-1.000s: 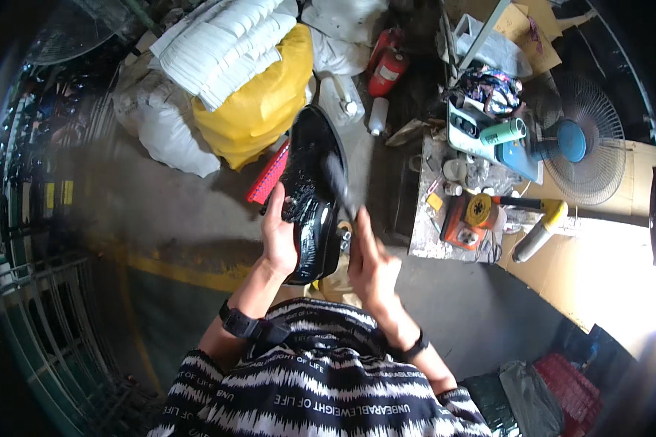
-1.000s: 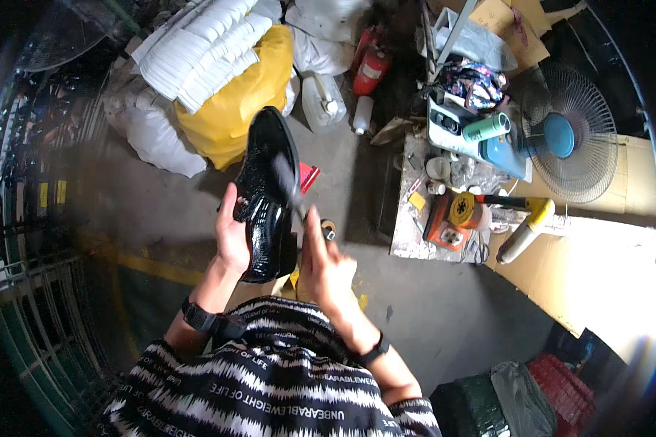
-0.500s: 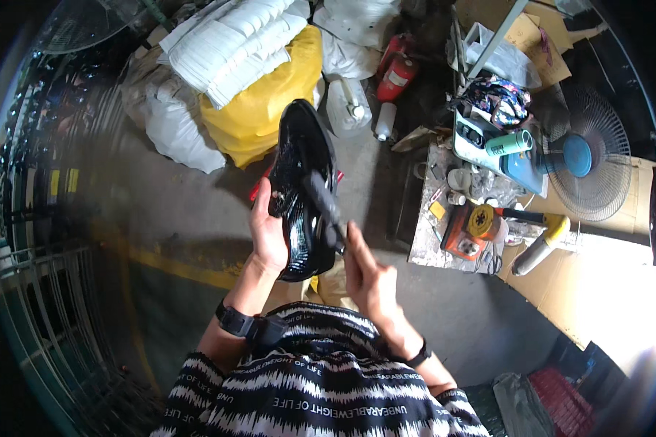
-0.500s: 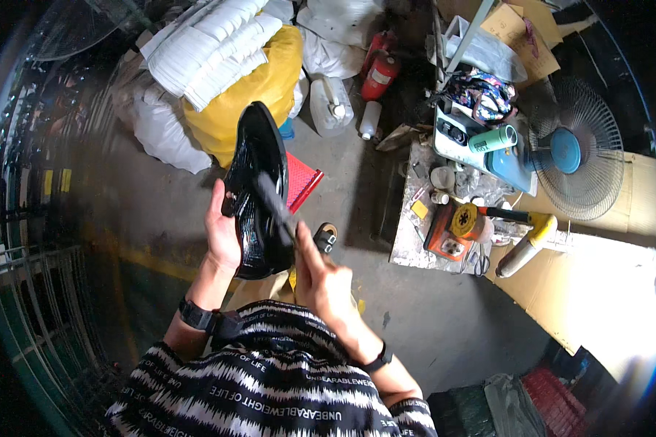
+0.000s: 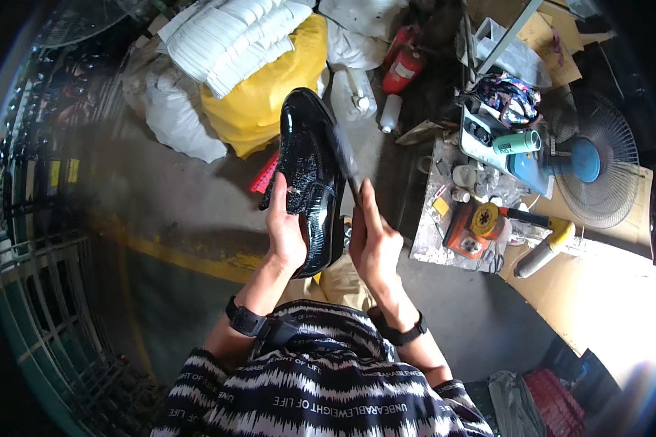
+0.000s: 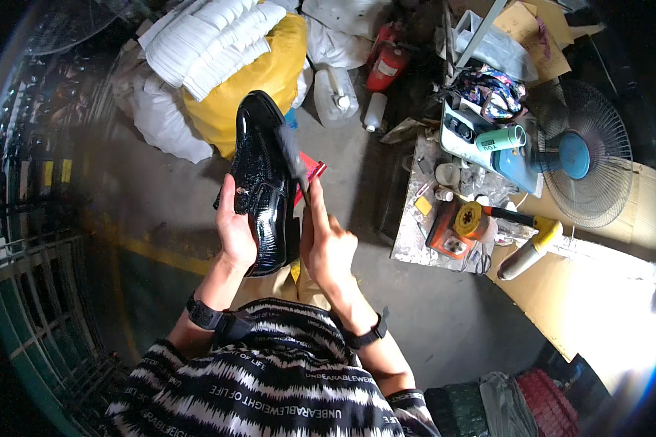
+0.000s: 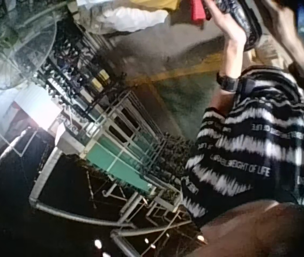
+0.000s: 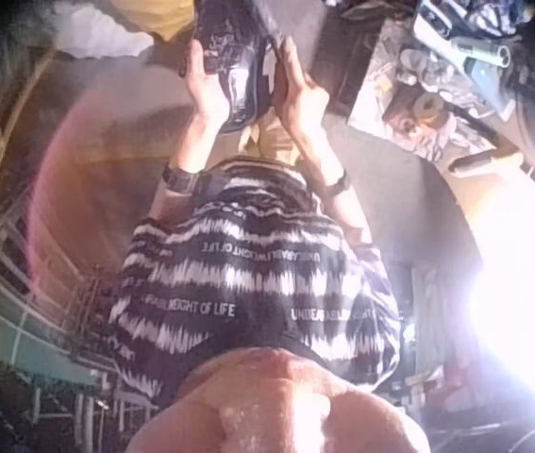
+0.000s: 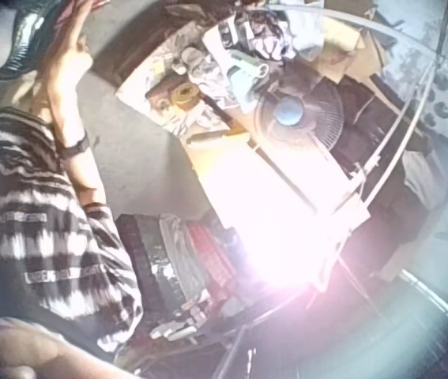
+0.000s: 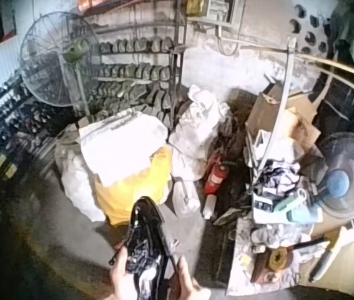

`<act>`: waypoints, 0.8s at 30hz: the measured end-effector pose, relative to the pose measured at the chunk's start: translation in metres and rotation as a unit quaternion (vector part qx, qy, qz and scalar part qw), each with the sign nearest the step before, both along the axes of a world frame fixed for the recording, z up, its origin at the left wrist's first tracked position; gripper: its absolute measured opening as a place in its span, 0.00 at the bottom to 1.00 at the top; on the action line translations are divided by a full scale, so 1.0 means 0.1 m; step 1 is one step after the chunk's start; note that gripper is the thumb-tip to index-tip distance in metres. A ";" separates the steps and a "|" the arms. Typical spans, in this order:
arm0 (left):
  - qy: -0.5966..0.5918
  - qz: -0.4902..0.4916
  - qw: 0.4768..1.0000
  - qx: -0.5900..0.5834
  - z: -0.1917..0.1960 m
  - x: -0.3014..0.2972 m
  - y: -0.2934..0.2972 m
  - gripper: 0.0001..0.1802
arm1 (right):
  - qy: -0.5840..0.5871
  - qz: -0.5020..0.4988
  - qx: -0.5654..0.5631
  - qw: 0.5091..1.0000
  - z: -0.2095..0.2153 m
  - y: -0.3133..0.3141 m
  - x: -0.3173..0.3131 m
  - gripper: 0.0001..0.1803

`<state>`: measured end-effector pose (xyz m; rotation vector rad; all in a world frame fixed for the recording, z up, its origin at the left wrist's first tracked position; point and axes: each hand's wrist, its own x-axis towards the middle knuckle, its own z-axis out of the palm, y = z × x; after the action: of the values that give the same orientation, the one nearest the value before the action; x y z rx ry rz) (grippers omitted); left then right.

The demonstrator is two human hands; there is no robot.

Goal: The person removes shoes from a rack, carries them to a workstation, and holds each shoe against a rotating brush. They then return the shoes to the rack and repeat the process with another pair of shoes.

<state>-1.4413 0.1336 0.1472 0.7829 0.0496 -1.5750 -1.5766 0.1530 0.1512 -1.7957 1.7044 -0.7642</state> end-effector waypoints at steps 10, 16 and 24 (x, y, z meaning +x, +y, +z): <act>0.012 -0.010 0.999 -0.037 0.00 0.00 0.04 0.29 | -0.164 -0.033 -0.023 0.986 -0.08 -0.42 -0.21 0.25; 0.030 -0.020 0.999 -0.006 -0.06 0.05 -0.04 0.27 | -0.066 0.087 0.027 0.994 -0.04 0.23 -0.20 0.26; 0.023 -0.016 0.999 0.027 -0.19 -0.09 0.01 0.27 | -0.058 0.034 0.007 0.998 -0.22 0.23 -0.24 0.24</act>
<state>-1.4500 0.1349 0.1282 0.7931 0.1134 -1.6277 -1.6007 0.1755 0.1290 -1.7564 1.5621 -0.8086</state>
